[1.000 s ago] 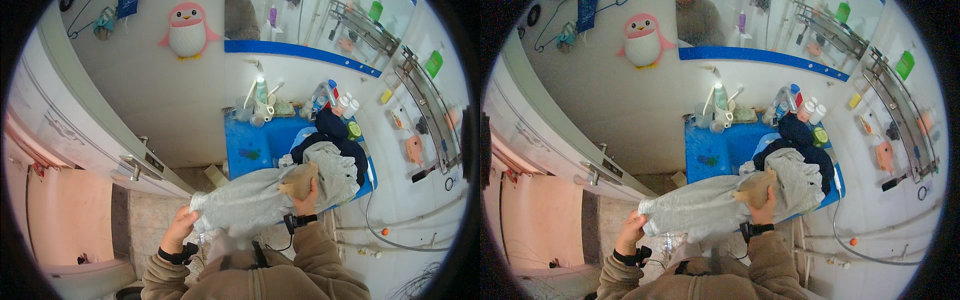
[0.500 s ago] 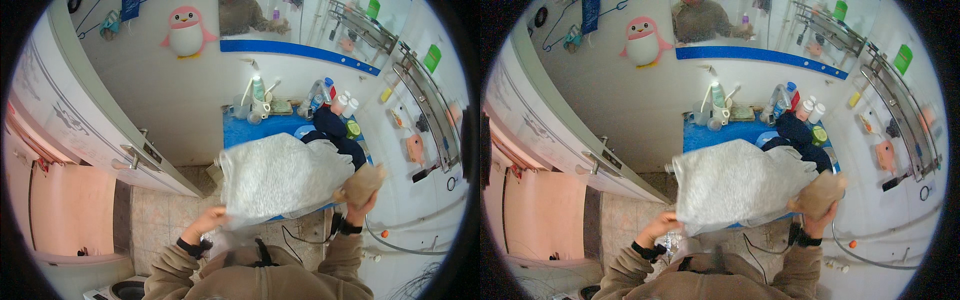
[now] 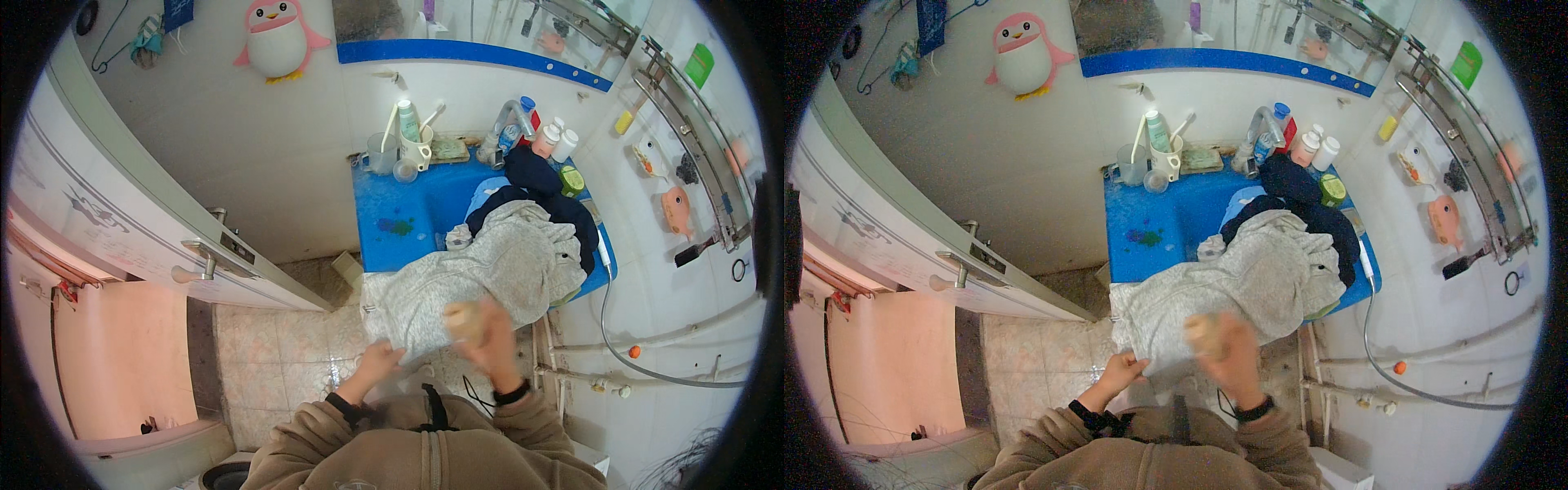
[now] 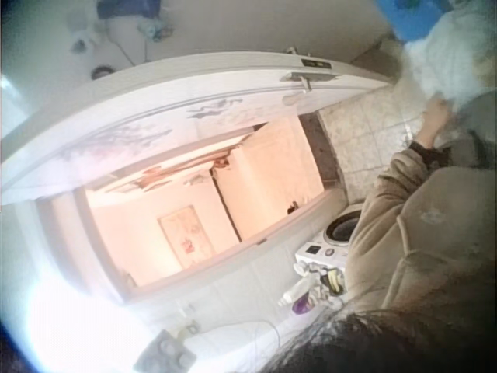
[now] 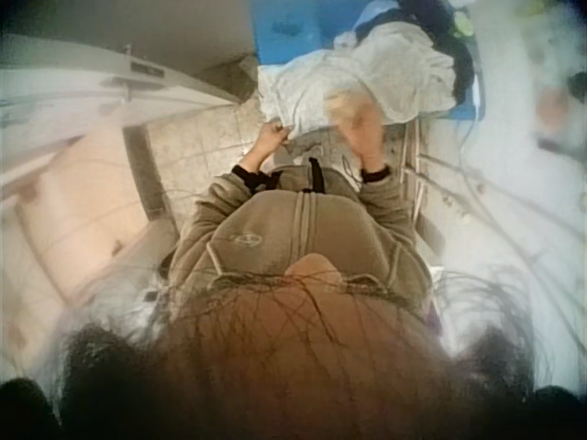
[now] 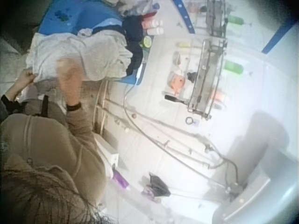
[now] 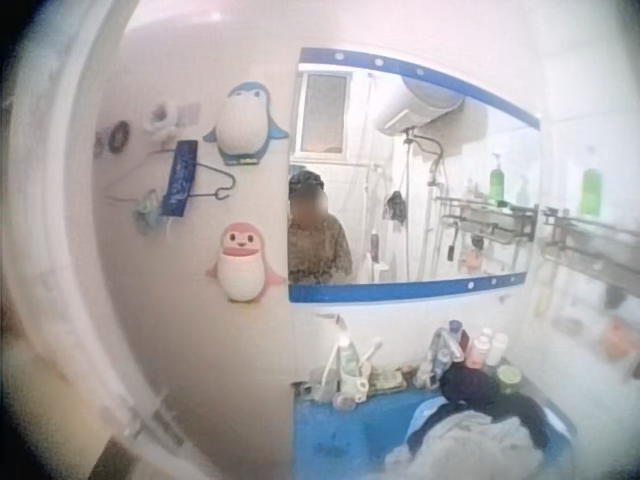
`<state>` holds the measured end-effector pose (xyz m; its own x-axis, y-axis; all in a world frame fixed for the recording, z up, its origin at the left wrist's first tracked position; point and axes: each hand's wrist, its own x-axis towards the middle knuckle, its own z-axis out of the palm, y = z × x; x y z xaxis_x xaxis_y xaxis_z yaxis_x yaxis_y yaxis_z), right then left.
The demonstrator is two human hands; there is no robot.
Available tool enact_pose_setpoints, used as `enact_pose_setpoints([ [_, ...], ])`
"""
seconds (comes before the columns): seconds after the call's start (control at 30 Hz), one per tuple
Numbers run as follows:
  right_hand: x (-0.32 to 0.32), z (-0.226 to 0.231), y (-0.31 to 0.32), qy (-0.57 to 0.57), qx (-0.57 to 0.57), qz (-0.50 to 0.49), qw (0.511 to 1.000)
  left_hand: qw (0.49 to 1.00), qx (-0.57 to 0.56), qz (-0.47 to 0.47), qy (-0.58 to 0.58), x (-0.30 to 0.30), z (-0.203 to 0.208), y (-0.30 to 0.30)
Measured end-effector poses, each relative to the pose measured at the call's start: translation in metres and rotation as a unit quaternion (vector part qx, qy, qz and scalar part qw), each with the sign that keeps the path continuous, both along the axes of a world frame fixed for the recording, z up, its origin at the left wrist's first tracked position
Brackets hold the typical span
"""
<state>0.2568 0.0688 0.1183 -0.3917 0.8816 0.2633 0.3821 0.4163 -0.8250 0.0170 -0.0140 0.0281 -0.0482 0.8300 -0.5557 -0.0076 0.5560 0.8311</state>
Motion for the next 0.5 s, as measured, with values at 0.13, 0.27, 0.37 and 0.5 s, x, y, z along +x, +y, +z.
enact_pose_setpoints([
  [0.13, -0.058, -0.008, -0.016, -0.317, 0.226, 0.083, 0.918, 0.999, -0.005, -0.040, -0.029, -0.013, -0.013, -0.004],
  [0.27, -0.033, 0.001, 0.036, -0.416, 0.172, -0.071, 0.890, 0.992, 0.018, -0.112, -0.054, -0.022, -0.014, 0.000],
  [0.37, -0.020, 0.015, 0.085, -0.421, 0.035, -0.235, 0.876, 0.991, -0.017, -0.112, -0.076, -0.022, -0.013, -0.001],
  [0.5, -0.050, 0.022, 0.076, -0.414, 0.033, -0.145, 0.898, 0.986, 0.010, -0.086, -0.143, -0.023, -0.013, -0.001],
])
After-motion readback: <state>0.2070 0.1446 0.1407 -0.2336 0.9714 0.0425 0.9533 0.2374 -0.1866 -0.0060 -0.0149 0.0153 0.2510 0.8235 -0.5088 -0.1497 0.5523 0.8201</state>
